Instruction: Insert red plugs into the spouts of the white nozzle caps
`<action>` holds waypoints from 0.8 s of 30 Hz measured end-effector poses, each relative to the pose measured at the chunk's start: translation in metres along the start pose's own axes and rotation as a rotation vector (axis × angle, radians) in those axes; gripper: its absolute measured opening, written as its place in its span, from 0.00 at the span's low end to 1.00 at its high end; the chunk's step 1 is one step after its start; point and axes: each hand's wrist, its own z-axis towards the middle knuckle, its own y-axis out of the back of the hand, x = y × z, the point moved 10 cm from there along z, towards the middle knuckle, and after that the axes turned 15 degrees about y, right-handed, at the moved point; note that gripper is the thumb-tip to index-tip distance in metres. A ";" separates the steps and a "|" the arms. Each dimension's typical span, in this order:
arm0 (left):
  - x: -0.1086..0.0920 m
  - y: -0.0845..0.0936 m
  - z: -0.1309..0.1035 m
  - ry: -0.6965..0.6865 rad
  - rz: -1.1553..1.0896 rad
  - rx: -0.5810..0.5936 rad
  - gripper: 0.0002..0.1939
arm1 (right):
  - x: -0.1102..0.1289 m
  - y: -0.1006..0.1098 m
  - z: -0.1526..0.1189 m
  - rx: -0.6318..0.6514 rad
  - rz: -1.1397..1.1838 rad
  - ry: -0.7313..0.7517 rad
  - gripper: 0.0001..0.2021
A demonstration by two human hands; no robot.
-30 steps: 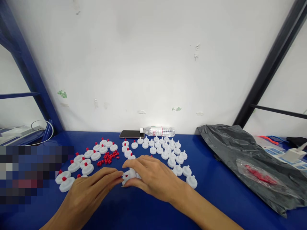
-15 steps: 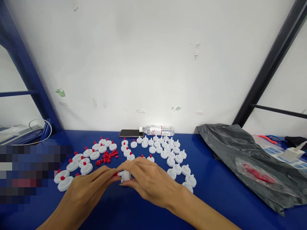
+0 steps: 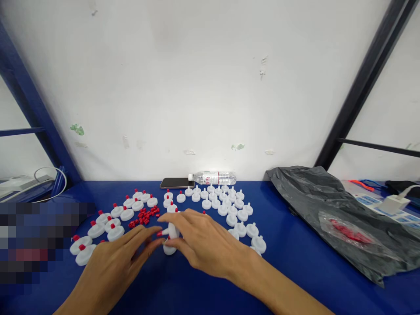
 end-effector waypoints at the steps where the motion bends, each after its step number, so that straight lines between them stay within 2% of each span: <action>1: 0.012 -0.011 0.000 0.103 0.098 0.064 0.14 | -0.002 0.007 0.001 -0.030 -0.031 -0.005 0.16; 4: 0.050 -0.038 -0.010 0.391 0.297 0.295 0.18 | -0.014 0.032 -0.003 -0.180 -0.141 -0.068 0.09; 7: 0.068 -0.050 -0.021 0.514 0.364 0.422 0.21 | -0.031 0.047 -0.010 -0.224 -0.232 -0.207 0.07; 10: 0.068 -0.058 -0.025 0.477 0.419 0.508 0.24 | -0.045 0.049 -0.015 -0.145 -0.258 -0.331 0.05; 15: 0.065 -0.067 -0.028 0.424 0.463 0.627 0.26 | -0.067 0.046 -0.026 0.089 -0.228 -0.510 0.09; 19: 0.065 -0.068 -0.027 0.449 0.452 0.679 0.26 | -0.068 0.032 -0.034 0.236 -0.068 -0.476 0.07; 24: 0.068 -0.068 -0.027 0.495 0.437 0.708 0.26 | -0.061 0.015 -0.034 0.301 -0.022 -0.385 0.04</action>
